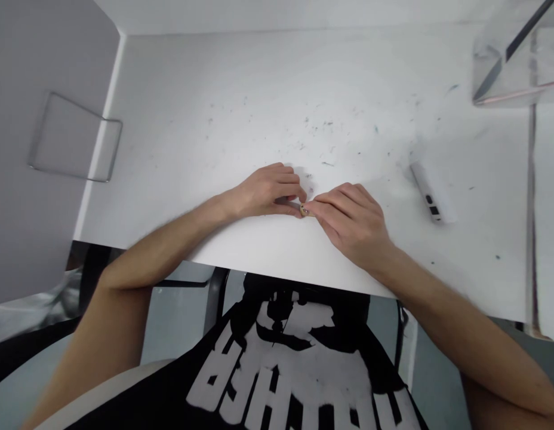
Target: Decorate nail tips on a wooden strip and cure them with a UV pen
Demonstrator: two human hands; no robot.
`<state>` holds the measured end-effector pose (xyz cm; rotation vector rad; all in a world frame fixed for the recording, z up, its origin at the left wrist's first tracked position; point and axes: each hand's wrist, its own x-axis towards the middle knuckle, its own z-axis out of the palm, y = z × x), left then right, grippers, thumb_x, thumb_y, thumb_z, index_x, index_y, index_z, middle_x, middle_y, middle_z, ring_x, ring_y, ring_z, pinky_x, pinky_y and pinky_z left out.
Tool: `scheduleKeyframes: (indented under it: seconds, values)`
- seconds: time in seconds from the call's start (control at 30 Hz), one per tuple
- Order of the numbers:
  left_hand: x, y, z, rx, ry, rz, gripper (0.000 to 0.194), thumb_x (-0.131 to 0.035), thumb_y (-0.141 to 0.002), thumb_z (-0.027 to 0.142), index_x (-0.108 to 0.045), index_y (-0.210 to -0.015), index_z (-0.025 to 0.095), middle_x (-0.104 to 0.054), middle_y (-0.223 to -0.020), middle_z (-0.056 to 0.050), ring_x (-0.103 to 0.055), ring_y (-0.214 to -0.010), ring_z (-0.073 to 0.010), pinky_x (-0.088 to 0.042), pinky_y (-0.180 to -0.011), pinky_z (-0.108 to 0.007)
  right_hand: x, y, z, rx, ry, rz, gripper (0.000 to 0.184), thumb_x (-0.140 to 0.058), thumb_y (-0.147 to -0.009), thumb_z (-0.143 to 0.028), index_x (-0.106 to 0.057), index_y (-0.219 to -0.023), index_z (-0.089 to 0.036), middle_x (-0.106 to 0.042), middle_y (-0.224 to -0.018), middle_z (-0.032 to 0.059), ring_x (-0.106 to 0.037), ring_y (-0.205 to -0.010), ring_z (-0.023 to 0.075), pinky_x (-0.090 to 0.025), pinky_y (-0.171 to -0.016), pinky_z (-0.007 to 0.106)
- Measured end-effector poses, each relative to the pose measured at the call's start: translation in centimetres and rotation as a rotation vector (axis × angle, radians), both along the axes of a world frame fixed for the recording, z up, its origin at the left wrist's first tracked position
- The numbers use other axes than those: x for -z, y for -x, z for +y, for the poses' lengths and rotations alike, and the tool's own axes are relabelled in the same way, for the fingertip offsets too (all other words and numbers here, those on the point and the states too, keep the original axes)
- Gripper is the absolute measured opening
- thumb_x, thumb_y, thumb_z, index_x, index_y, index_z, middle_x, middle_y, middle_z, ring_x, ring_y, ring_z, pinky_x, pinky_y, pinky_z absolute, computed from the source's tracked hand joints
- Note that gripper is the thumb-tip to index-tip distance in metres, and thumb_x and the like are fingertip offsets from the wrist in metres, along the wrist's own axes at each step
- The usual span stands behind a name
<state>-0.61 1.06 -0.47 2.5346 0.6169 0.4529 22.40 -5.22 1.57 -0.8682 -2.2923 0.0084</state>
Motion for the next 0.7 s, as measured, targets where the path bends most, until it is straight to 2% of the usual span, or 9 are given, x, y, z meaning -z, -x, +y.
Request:
scheduleKeyframes:
  seconds: [0.37,0.7]
  values:
    - [0.27,0.09,0.11,0.008,-0.014,-0.011,0.038,-0.055,-0.096,0.055,-0.07,-0.1,0.019,-0.063,-0.078,-0.002,-0.053,-0.077,-0.0153,-0.038,-0.078,-0.029,-0.11,0.15,0.17,-0.045,-0.034,-0.006,0.02,-0.068,-0.086,-0.009,-0.066,-0.101,-0.023,-0.074,-0.089,-0.0006,-0.062,-0.079,0.0128,-0.048,-0.068,0.031]
    - [0.13,0.04,0.04,-0.002,0.007,0.025,0.04,-0.053,-0.097,0.057,-0.07,-0.101,0.021,-0.064,-0.081,-0.003,-0.053,-0.079,-0.016,-0.039,-0.08,-0.03,0.08,-0.1,0.11,0.027,0.004,-0.018,0.016,-0.065,-0.09,-0.012,-0.065,-0.1,-0.024,-0.074,-0.089,-0.0015,-0.063,-0.08,0.0126,-0.049,-0.074,0.032]
